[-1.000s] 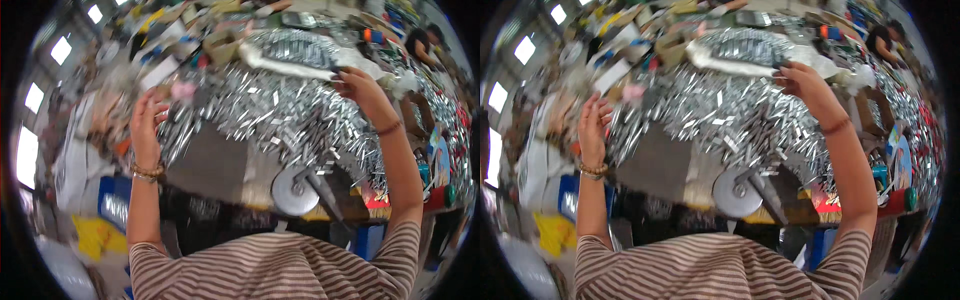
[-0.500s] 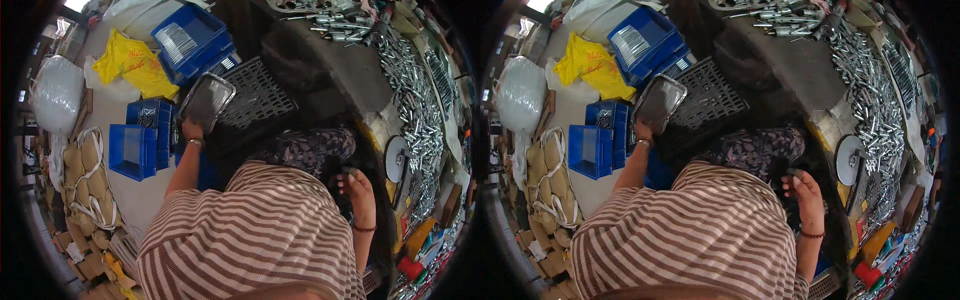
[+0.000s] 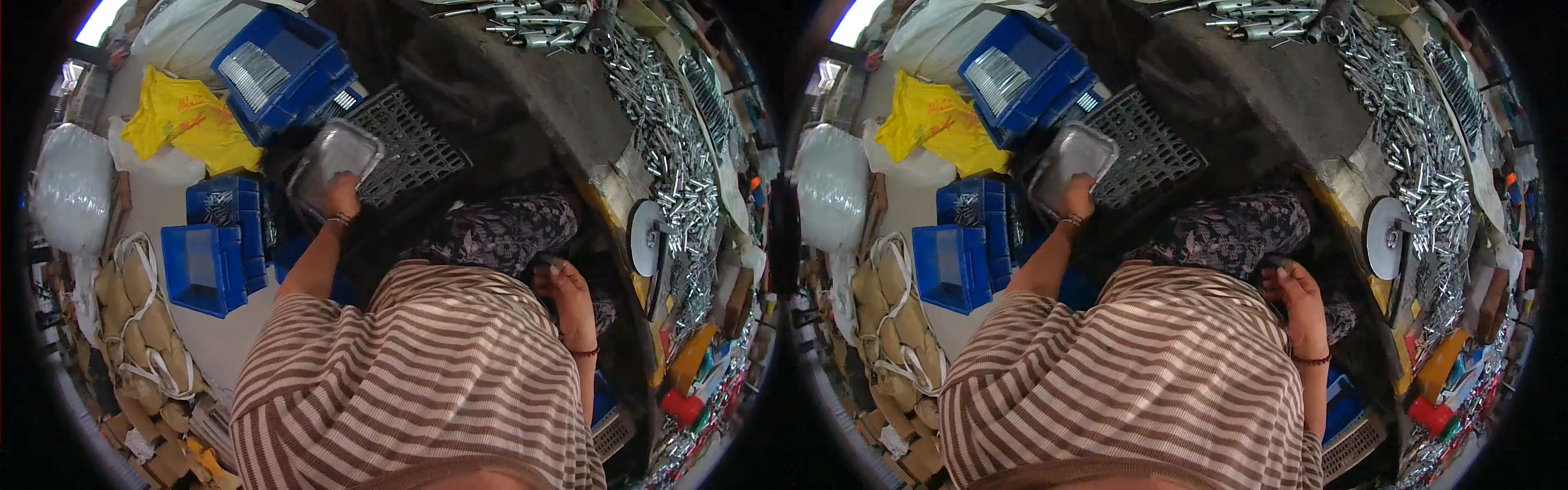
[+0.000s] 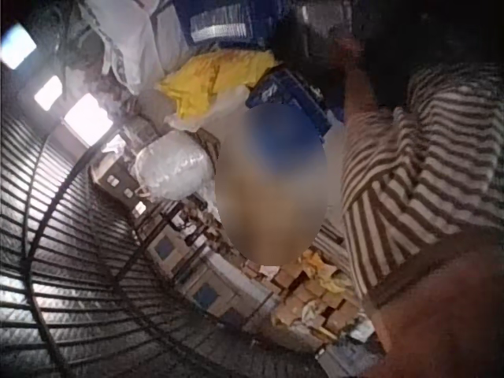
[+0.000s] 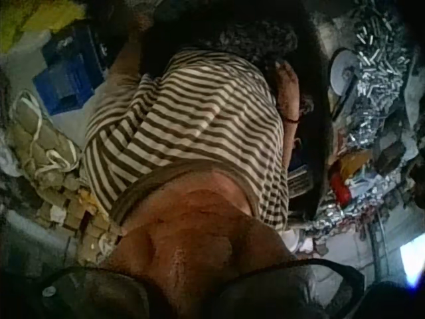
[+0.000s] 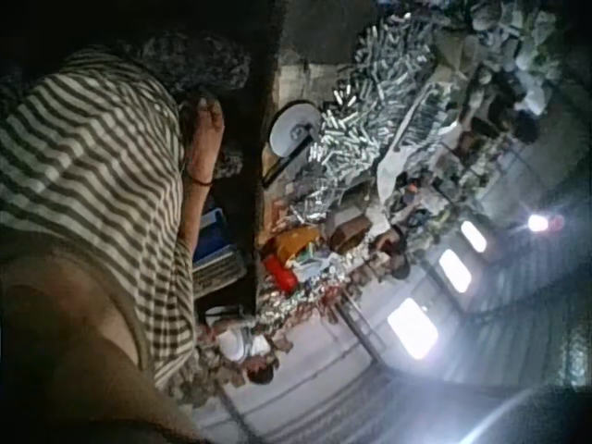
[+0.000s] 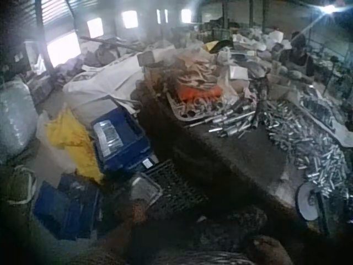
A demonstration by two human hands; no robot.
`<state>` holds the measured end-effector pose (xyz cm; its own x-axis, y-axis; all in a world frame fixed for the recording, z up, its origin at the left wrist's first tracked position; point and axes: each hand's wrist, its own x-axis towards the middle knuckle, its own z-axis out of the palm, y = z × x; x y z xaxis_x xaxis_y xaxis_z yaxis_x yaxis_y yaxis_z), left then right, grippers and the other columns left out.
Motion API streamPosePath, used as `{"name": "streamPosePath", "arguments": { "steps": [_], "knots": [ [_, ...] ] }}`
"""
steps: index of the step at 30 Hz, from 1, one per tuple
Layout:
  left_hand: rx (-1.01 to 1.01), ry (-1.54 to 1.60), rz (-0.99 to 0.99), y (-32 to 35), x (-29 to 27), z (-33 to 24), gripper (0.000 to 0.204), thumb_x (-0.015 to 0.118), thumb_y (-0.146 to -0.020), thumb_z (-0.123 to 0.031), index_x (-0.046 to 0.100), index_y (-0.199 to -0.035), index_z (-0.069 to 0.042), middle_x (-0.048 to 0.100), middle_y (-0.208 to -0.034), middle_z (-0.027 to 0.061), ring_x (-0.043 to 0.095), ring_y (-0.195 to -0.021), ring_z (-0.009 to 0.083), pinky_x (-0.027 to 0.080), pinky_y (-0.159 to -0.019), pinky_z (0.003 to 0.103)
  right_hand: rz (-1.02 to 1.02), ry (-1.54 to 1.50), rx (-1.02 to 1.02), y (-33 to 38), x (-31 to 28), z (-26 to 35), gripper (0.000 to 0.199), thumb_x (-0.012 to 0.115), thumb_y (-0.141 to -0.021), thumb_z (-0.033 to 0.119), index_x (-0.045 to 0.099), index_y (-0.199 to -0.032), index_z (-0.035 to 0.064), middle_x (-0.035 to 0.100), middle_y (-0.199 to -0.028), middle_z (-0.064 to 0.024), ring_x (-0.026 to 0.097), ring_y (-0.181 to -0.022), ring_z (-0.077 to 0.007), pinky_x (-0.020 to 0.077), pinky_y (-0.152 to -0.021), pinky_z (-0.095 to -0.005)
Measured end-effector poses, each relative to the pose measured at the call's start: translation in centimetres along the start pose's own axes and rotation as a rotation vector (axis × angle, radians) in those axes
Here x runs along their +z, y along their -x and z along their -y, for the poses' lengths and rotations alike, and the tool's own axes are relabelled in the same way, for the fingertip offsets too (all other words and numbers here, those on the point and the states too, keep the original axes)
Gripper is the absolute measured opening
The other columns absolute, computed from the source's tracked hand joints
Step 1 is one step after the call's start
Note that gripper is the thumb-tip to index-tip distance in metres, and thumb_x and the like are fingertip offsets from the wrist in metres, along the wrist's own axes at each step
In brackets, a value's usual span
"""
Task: The person assembles metal fasteners by hand and with a metal tool on a small round stand, arranges them into a metal tray, and empties the tray onto the table.
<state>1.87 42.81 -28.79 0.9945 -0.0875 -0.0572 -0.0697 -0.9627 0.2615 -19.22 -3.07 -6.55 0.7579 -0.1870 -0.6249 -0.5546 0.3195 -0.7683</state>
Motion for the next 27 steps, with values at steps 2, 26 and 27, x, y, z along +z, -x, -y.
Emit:
{"name": "streamPosePath", "arguments": {
  "steps": [2,26,27],
  "knots": [
    [0.077,-0.007,0.031,0.6,0.5,-1.8,0.043,0.068,-0.082,-0.006,0.065,-0.124,-0.017,0.064,-0.126,0.0102,0.063,-0.116,0.0380,0.055,-0.095,0.050,-0.003,-0.023,0.006,0.0,0.0,-0.2,0.019,0.060,-0.105,0.017,0.067,-0.120,0.0062,0.074,-0.112,-0.0064,0.067,-0.096,-0.0135,0.0538,-0.085,-0.0293],
    [-0.152,0.042,-0.367,-0.4,-7.2,0.8,0.029,0.067,-0.089,-0.006,0.067,-0.117,-0.013,0.067,-0.115,0.0142,0.065,-0.109,0.0393,0.054,-0.089,0.051,-0.071,-0.136,0.029,-0.5,-1.7,-5.1,0.019,0.059,-0.106,0.017,0.066,-0.119,0.0064,0.072,-0.106,-0.0054,0.066,-0.093,-0.0147,0.0553,-0.085,-0.0320],
    [-0.138,0.018,-0.375,-0.1,-7.1,1.0,0.028,0.067,-0.089,-0.006,0.068,-0.115,-0.013,0.067,-0.115,0.0133,0.065,-0.108,0.0391,0.055,-0.088,0.051,-0.062,-0.150,0.023,-0.6,-1.7,-5.2,0.018,0.060,-0.105,0.017,0.066,-0.118,0.0068,0.072,-0.105,-0.0053,0.066,-0.092,-0.0146,0.0554,-0.084,-0.0319]
  ]
}}
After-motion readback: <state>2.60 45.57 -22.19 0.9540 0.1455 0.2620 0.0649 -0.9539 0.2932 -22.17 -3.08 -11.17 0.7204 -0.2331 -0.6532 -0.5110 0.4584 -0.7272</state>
